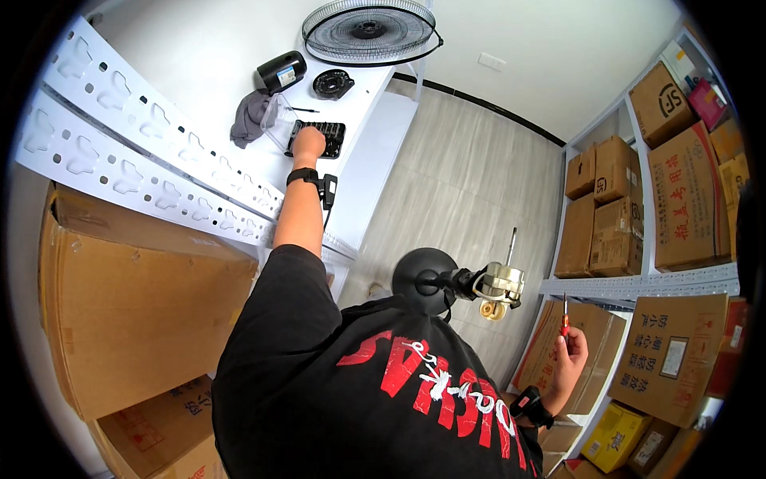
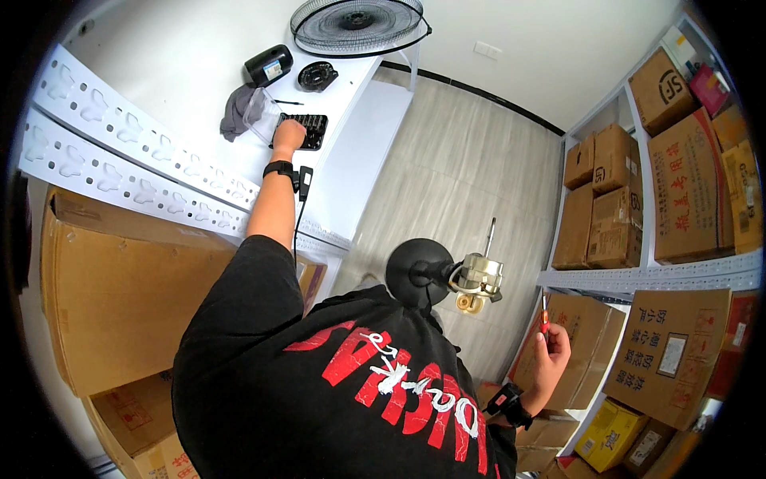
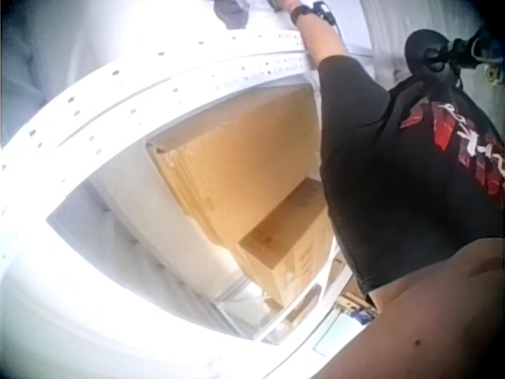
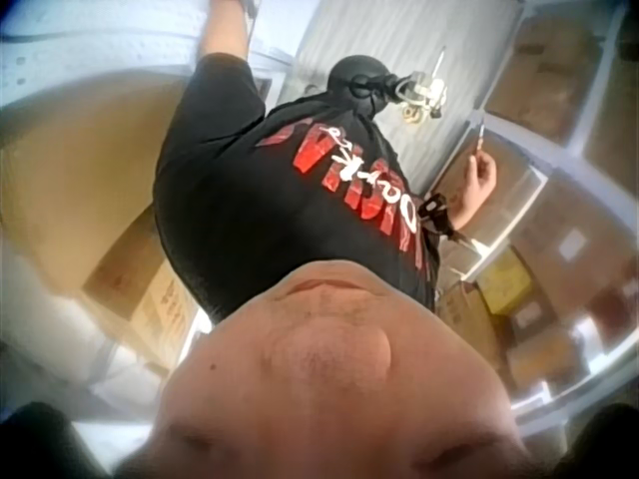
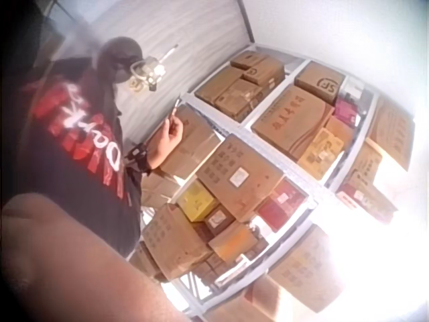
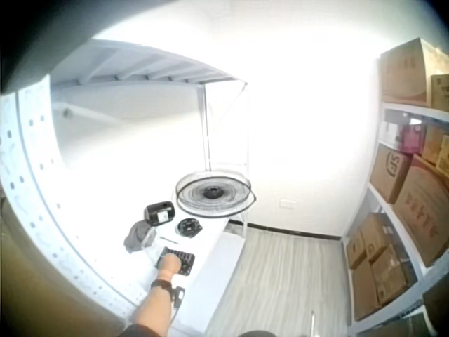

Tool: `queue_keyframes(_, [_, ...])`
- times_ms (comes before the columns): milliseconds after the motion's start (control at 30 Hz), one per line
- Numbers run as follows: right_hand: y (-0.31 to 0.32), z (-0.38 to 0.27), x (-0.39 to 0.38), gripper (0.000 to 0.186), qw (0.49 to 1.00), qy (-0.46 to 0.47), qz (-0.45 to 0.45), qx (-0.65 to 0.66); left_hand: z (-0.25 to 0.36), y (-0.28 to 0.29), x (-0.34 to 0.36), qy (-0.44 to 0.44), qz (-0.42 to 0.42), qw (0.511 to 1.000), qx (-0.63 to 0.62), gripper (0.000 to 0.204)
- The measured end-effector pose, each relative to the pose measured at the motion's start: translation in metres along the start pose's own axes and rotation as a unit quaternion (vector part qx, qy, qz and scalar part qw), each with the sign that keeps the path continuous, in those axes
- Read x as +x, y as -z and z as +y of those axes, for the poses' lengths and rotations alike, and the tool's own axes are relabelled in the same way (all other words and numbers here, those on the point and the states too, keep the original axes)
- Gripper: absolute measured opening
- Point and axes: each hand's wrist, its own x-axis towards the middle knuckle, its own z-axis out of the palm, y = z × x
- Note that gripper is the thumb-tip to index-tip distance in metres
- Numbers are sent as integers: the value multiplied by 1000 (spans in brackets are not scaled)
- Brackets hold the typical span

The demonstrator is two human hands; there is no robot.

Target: The person is repairing a mechanical part using a screwdriver. They are seated on the floor in a storage room, manipulating the part and using tools to adjust or fix it.

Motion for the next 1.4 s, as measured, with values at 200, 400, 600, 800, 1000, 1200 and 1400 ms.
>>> queue_keyframes(200, [-7,-7,1,12,1000,-8,15,-16,36,57,-5,49,147,966,-206,19])
queue_keyframes(400, [-8,-11,12,11,999,22,-15,-47,66,97,-20,102,88,809,-572,16])
queue_keyframes(600, [-26,-39,11,11,999,20,-25,-43,92,100,-50,81,22,679,-729,9])
queue_keyframes(800, [-33,-50,10,12,997,29,1,-65,146,92,-90,-16,-42,689,-723,11])
queue_keyframes(1000, [-23,-62,22,11,992,50,-55,-105,179,94,-149,-49,-105,653,-748,7])
queue_keyframes(1200, [5,-41,45,8,986,100,-91,-102,176,94,-230,-47,-130,649,-748,8])
queue_keyframes(1400, [54,28,74,21,978,87,-189,-19,174,71,-338,67,-95,675,-729,11])
